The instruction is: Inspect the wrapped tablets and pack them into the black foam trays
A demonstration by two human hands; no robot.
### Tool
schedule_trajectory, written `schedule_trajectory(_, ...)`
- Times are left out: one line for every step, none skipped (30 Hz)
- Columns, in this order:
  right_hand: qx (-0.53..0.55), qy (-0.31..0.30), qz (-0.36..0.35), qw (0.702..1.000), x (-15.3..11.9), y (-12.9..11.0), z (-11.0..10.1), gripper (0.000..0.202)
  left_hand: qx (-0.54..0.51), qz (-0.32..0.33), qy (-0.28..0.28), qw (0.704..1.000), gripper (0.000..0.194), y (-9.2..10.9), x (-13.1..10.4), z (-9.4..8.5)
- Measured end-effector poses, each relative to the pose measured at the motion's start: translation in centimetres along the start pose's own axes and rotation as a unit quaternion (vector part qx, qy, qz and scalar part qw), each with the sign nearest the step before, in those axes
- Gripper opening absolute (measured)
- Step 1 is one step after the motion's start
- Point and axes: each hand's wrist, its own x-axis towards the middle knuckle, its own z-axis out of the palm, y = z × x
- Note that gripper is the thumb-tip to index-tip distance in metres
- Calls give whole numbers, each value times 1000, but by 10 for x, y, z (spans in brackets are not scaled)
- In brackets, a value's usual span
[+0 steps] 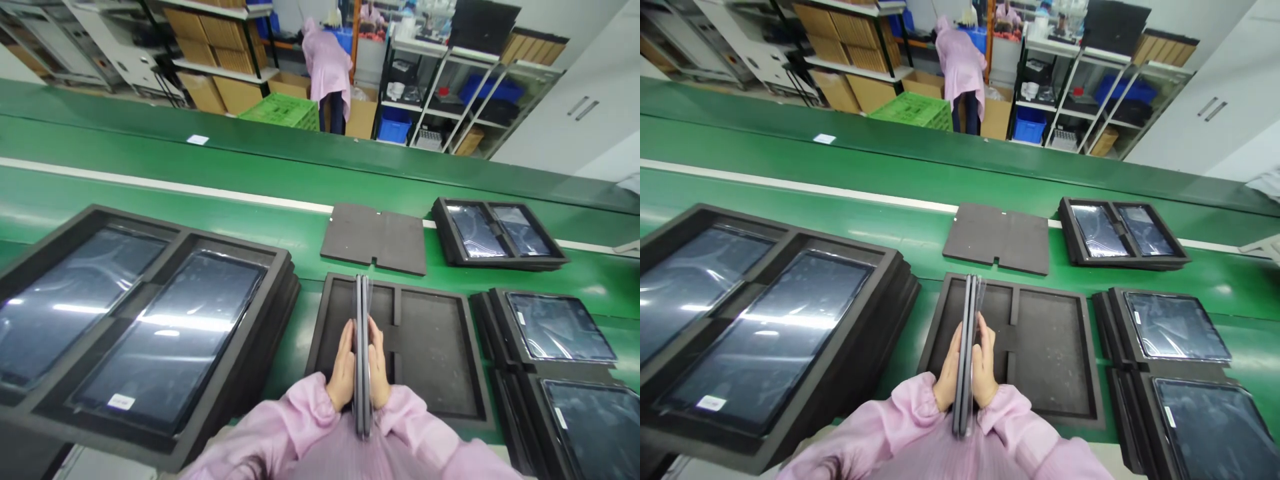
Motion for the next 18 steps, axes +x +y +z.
schedule_trajectory(-2, 13, 2, 1000, -2, -2, 2, 48, 14, 28, 4, 1000, 54, 2, -2, 1)
schedule_trajectory(-7, 25, 3, 1000, 1, -8, 4, 47, 25, 55, 12, 998, 52, 8, 0, 2)
schedule_trajectory(-14, 37, 0, 999, 7, -19, 5, 46, 32, 77, 25, 996, 50, 19, 5, 3)
schedule_trajectory(-19, 46, -5, 999, 16, -33, 5, 45, 34, 93, 40, 994, 48, 32, 12, 5)
schedule_trajectory(-19, 54, -9, 998, 28, -49, 6, 43, 34, 103, 57, 992, 48, 48, 21, 6)
schedule_trajectory(-8, 55, -14, 998, 41, -65, 6, 42, 34, 114, 66, 991, 47, 65, 32, 8)
schedule_trajectory(12, 43, -14, 999, 55, -80, 6, 40, 36, 120, 66, 990, 46, 81, 43, 9)
schedule_trajectory(43, 32, -6, 999, 69, -91, 6, 40, 38, 117, 63, 990, 45, 96, 55, 10)
schedule_trajectory(80, 23, 9, 996, 82, -100, 7, 39, 39, 106, 55, 992, 44, 109, 68, 11)
schedule_trajectory(118, 21, 30, 992, 94, -104, 8, 39, 39, 88, 47, 994, 43, 119, 79, 11)
schedule_trajectory(152, 26, 54, 987, 104, -106, 9, 40, 35, 66, 42, 996, 42, 126, 91, 12)
schedule_trajectory(180, 36, 77, 980, 114, -104, 11, 40, 30, 44, 40, 998, 41, 131, 101, 13)
schedule_trajectory(199, 47, 98, 974, 122, -101, 12, 41, 21, 24, 40, 999, 41, 134, 111, 13)
schedule_trajectory(212, 57, 115, 969, 130, -97, 14, 41, 11, 6, 44, 999, 41, 136, 119, 14)
schedule_trajectory(221, 66, 128, 965, 136, -94, 16, 42, -2, -9, 47, 999, 42, 136, 127, 15)
schedule_trajectory(229, 72, 138, 961, 141, -91, 17, 42, -14, -24, 51, 998, 42, 137, 133, 15)
schedule_trajectory(235, 77, 147, 958, 146, -90, 18, 41, -25, -39, 56, 997, 43, 137, 138, 16)
schedule_trajectory(241, 80, 156, 955, 150, -89, 19, 41, -35, -54, 62, 996, 44, 137, 142, 17)
